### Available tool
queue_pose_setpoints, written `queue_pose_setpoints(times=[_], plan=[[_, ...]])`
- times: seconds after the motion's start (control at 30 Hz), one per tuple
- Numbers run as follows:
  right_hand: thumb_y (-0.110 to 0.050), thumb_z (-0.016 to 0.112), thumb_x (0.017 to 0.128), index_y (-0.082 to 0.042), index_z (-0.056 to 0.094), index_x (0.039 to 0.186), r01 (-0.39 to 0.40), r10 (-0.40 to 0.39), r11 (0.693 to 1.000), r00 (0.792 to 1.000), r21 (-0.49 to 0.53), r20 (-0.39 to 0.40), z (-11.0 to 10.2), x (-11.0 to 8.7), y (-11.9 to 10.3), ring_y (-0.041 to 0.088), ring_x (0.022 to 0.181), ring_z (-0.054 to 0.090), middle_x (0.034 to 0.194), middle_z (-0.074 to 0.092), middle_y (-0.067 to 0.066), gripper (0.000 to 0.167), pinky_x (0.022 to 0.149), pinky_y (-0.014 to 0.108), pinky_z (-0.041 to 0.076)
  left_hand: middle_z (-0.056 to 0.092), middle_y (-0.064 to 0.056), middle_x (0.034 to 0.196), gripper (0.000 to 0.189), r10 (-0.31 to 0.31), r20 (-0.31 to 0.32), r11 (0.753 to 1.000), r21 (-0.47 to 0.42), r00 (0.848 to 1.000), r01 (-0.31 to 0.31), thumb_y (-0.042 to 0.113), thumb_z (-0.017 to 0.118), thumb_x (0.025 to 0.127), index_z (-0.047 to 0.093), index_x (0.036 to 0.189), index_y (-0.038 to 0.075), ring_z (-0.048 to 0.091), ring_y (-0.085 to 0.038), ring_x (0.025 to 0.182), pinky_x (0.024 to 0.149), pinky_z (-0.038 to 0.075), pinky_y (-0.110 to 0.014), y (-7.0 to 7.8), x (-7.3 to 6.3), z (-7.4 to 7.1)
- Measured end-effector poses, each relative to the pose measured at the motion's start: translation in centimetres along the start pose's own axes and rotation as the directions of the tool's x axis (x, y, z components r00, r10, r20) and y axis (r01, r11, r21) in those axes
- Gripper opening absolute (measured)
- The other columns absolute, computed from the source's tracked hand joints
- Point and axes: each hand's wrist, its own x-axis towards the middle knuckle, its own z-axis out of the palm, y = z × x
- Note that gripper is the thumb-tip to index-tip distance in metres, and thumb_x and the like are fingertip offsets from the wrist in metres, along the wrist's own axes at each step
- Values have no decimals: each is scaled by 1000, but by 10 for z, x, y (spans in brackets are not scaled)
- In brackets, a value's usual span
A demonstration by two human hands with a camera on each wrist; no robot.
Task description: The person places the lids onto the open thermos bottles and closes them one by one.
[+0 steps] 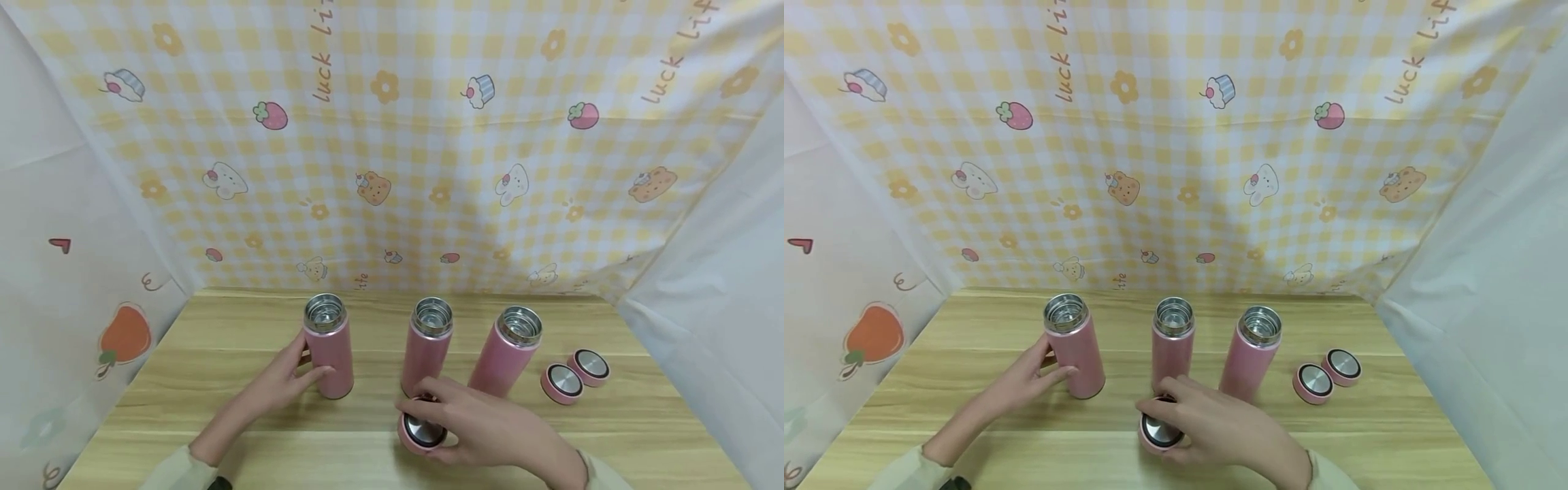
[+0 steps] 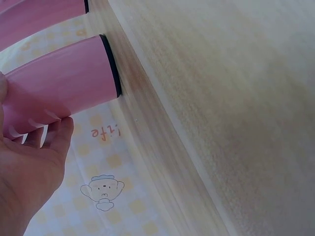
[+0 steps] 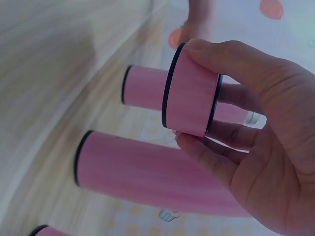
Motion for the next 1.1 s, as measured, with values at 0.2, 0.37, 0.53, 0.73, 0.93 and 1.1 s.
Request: queue_pose_setpoints(times=[0.2, 0.37, 0.53, 0.73, 0.93, 1.1], plan=[[-30, 82, 88, -21, 56, 142, 19, -19, 1000, 1000, 10, -3, -8, 15, -7, 9, 106, 52, 122, 55, -3, 61, 89, 14, 44, 43, -20, 151, 83, 20, -3, 1000, 3, 1000, -20, 19, 71, 98, 17, 160, 9, 48, -40, 132, 102, 48, -48, 0, 1, 1], [-31, 82, 88, -19, 55, 142, 39, -39, 999, 999, -7, -7, -15, 27, -10, 10, 105, 53, 121, 56, -3, 62, 88, 15, 45, 43, -16, 152, 84, 13, -7, 1000, 0, 1000, -13, 20, 73, 97, 18, 161, 12, 47, -38, 134, 103, 47, -47, 2, 1, 1], [-34, 80, 90, -17, 54, 144, 50, -50, 999, 999, -16, 15, -23, 39, -11, 12, 109, 53, 124, 56, -1, 62, 92, 18, 46, 39, -17, 155, 88, -2, -8, 1000, -3, 1000, 2, 23, 73, 97, 15, 162, 14, 46, -38, 135, 103, 47, -47, 3, 0, 1], [-32, 81, 90, -12, 52, 144, 66, -66, 998, 998, 1, 9, -34, 50, -12, 13, 113, 53, 127, 55, 2, 64, 95, 19, 45, 37, -18, 156, 90, -14, -10, 1000, -9, 1000, 14, 24, 73, 97, 12, 163, 15, 47, -40, 134, 102, 47, -47, 2, -1, 2], [-29, 84, 86, -11, 55, 139, 51, -51, 998, 999, -31, 4, -42, 61, -13, 13, 108, 54, 125, 55, 3, 63, 92, 17, 46, 34, -17, 158, 91, -15, -11, 1000, -8, 1000, 15, 25, 72, 97, 11, 163, 16, 44, -39, 136, 103, 46, -48, 2, 0, 1], [-30, 81, 90, -13, 56, 140, 44, -44, 999, 998, -21, -37, -43, 71, -16, 12, 105, 55, 124, 56, 1, 59, 91, 19, 47, 35, -17, 158, 90, -8, -5, 1000, -8, 1000, 8, 24, 71, 98, 10, 163, 17, 43, -38, 137, 104, 45, -48, 2, -1, 1]])
